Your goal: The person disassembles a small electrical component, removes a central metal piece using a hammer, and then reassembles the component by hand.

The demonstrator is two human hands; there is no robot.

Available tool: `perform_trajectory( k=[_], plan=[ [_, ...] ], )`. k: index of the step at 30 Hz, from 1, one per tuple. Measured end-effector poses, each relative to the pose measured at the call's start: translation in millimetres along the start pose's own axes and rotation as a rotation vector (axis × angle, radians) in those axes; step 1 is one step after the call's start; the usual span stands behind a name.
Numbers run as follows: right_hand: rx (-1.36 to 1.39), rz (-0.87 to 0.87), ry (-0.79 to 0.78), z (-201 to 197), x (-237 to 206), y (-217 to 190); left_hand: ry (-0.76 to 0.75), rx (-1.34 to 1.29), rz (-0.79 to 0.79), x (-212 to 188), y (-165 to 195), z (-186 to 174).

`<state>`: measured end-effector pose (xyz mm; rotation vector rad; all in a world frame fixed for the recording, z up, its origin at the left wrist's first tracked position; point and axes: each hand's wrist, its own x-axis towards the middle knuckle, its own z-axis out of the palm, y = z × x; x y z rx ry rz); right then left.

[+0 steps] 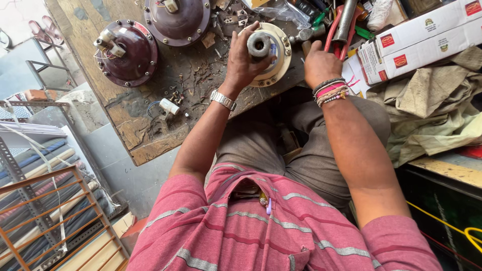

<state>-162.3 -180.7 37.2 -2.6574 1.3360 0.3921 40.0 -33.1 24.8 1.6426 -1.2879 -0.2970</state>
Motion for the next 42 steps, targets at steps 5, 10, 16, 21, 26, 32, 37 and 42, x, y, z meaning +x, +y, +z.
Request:
perform_trajectory(
  k=[5,10,16,21,26,32,37,42],
  plan=[
    [0.103,0.009,0.111,-11,-6,-5,-0.049,0.07,0.133,3,-1,4],
    [0.303,-0.078,0.186,-48,-17,1,-0.082,0.031,0.074,2,10,2],
    [1.113,-0.112,0.077,-114,-60,9,-0.097,-0.003,0.038,7,22,-6],
    [1.373,-0.255,0.231,-115,-114,-14,-0.099,-0.063,0.025,12,25,-9],
    [1.245,-0.283,0.354,-97,-137,-25,-0.078,-0.088,-0.001,15,27,-12],
    [0.878,-0.472,0.554,-91,-156,-36,-0.095,-0.069,-0.029,16,21,-14],
    [0.644,-0.316,0.284,-87,-157,-41,-0.081,-0.036,0.031,15,13,-11],
    [0.705,-0.418,0.409,-93,-159,-41,-0.166,-0.097,0.155,17,14,-24]
  ],
)
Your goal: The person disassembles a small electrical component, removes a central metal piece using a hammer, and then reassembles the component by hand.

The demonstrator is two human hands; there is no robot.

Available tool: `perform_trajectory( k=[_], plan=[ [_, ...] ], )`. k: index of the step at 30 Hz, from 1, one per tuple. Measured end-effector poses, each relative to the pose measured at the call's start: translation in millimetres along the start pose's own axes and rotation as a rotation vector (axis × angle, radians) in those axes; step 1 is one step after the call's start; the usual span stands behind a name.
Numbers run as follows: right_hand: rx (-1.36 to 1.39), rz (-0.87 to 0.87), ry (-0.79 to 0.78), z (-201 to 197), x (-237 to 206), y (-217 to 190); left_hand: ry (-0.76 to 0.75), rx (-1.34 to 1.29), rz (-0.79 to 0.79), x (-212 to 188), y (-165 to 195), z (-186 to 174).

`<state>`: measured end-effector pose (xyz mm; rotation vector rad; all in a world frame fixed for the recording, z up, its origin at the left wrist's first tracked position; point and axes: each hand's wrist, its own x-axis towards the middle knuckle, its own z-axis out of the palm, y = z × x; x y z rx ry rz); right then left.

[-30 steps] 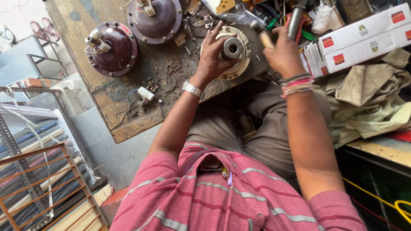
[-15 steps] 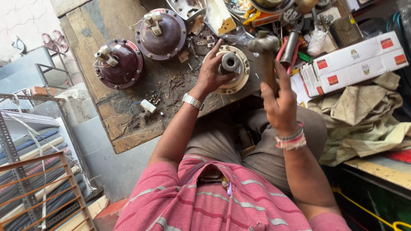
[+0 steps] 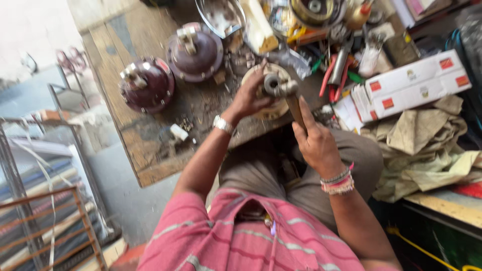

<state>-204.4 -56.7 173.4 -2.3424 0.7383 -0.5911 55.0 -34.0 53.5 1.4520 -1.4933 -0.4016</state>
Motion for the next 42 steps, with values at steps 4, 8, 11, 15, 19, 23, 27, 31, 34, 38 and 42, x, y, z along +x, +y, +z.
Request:
perform_trajectory(
  k=[4,8,11,15,19,23,27,31,34,38,42],
  plan=[
    [-0.028,0.154,-0.039,-8,6,-13,-0.083,-0.085,-0.096,5,6,-10],
    [-0.031,0.295,-0.084,-13,14,-25,-0.105,-0.012,-0.016,10,3,-16],
    [0.026,0.376,-0.098,-9,22,-32,-0.092,-0.032,-0.035,11,-2,-21],
    [0.12,0.202,0.05,-3,32,-42,-0.077,-0.105,-0.117,7,-8,-27],
    [0.112,0.079,0.236,-2,30,-56,-0.067,-0.181,-0.141,6,-11,-35],
    [0.204,0.172,0.313,1,31,-56,-0.104,-0.154,-0.13,9,-9,-40],
    [-0.058,0.336,-0.011,8,44,-38,-0.12,-0.144,-0.118,9,-5,-39],
    [-0.055,0.463,-0.127,8,50,-29,-0.095,-0.195,-0.22,3,-10,-34],
    [-0.096,-0.058,0.039,1,50,-30,-0.008,-0.158,-0.088,0,-19,-28],
    [-0.061,-0.041,0.068,-20,44,-34,-0.024,-0.101,-0.151,-3,-22,-25],
    [0.073,-0.024,0.205,-24,39,-40,-0.043,-0.073,-0.102,2,-9,-25]
  ],
)
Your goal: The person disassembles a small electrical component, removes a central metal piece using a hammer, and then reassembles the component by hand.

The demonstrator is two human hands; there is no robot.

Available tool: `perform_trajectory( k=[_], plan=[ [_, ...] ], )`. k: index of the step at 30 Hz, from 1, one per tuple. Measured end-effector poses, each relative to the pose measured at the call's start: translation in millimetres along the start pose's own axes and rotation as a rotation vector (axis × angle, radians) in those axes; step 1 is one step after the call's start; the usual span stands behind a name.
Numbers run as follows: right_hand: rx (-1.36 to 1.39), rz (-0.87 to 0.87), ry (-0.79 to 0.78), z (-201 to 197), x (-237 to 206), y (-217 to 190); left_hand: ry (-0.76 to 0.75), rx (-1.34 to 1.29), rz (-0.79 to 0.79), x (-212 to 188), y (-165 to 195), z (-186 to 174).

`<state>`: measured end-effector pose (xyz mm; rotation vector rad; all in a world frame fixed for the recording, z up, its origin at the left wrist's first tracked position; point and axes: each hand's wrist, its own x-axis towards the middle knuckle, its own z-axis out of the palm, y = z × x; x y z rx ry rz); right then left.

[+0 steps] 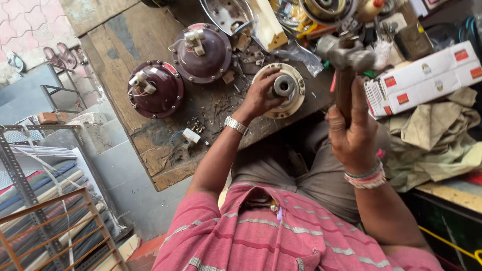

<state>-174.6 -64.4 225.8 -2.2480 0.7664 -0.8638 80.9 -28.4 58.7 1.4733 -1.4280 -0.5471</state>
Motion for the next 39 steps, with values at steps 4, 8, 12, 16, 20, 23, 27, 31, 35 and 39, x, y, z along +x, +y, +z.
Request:
perform_trajectory(
  k=[4,8,12,16,20,23,27,31,35,39],
  plan=[
    [-0.232,0.086,-0.155,19,12,1,-0.029,0.002,-0.014,4,12,1],
    [-0.239,0.281,-0.461,11,28,5,-0.03,0.012,-0.001,4,14,7],
    [-0.137,-0.113,-0.171,-21,16,-8,-0.027,0.017,0.04,2,12,9],
    [0.025,-0.129,0.095,-36,-8,-20,-0.023,0.044,0.019,0,9,7],
    [0.407,0.071,0.179,-1,-9,-9,-0.027,0.021,-0.003,-1,3,7],
    [-0.133,0.157,-0.282,12,12,7,-0.014,0.0,0.056,1,-1,13],
    [-0.102,0.008,-0.282,-3,19,-3,0.002,-0.077,0.068,1,-6,14],
    [-0.169,-0.061,-0.07,-24,-4,-27,-0.005,-0.033,-0.032,-3,-7,9],
    [0.161,0.175,0.054,5,-7,-17,-0.018,-0.009,-0.021,-4,-5,7],
    [-0.364,0.126,-0.395,27,14,6,-0.033,-0.091,0.005,1,-3,13]
  ],
)
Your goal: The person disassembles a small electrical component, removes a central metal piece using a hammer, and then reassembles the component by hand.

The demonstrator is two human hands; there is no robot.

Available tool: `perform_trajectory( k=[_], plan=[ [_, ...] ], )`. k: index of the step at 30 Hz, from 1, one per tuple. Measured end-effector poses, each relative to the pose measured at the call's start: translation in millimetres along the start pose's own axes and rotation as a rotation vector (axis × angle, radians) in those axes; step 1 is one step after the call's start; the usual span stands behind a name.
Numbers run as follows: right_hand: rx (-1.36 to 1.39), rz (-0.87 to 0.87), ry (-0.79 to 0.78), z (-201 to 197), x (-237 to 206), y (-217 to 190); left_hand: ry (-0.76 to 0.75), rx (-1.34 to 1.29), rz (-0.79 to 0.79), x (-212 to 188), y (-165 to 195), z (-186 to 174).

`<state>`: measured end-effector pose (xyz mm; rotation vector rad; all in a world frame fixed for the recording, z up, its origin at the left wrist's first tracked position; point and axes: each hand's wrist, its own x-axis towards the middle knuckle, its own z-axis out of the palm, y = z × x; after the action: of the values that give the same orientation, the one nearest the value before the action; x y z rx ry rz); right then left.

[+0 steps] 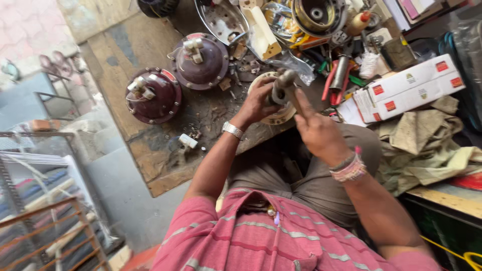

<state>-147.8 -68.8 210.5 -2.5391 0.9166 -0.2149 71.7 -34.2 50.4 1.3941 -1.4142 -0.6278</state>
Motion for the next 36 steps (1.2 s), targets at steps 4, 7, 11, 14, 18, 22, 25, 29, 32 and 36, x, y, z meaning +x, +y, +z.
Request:
perform_trajectory(
  k=[4,7,11,14,18,22,25,29,32,36],
  plan=[
    [0.144,-0.169,0.146,-32,-15,-7,0.027,-0.06,0.008,0,-6,-3],
    [0.133,-0.034,0.309,-56,-38,-26,0.065,0.005,-0.05,-4,-9,-5],
    [0.336,0.072,0.29,-43,-26,-34,0.052,0.031,-0.061,-6,-8,-8],
    [0.1,0.126,0.019,-13,10,-13,0.038,0.024,-0.058,-1,-5,-7],
    [0.165,-0.111,0.136,-8,5,20,0.061,0.039,-0.046,2,-1,2],
    [0.241,0.085,0.105,-6,-25,19,0.094,0.084,-0.027,-6,4,-2],
    [0.282,0.026,0.21,0,-38,11,0.042,-0.032,-0.002,-7,8,-8],
    [0.292,0.009,0.264,7,-46,10,-0.021,0.031,0.024,-5,14,-7],
    [0.306,0.024,0.252,8,-55,11,-0.021,0.115,0.006,-2,15,3],
    [0.319,-0.176,0.38,-1,-73,10,0.044,0.143,-0.012,0,14,11]
  ],
)
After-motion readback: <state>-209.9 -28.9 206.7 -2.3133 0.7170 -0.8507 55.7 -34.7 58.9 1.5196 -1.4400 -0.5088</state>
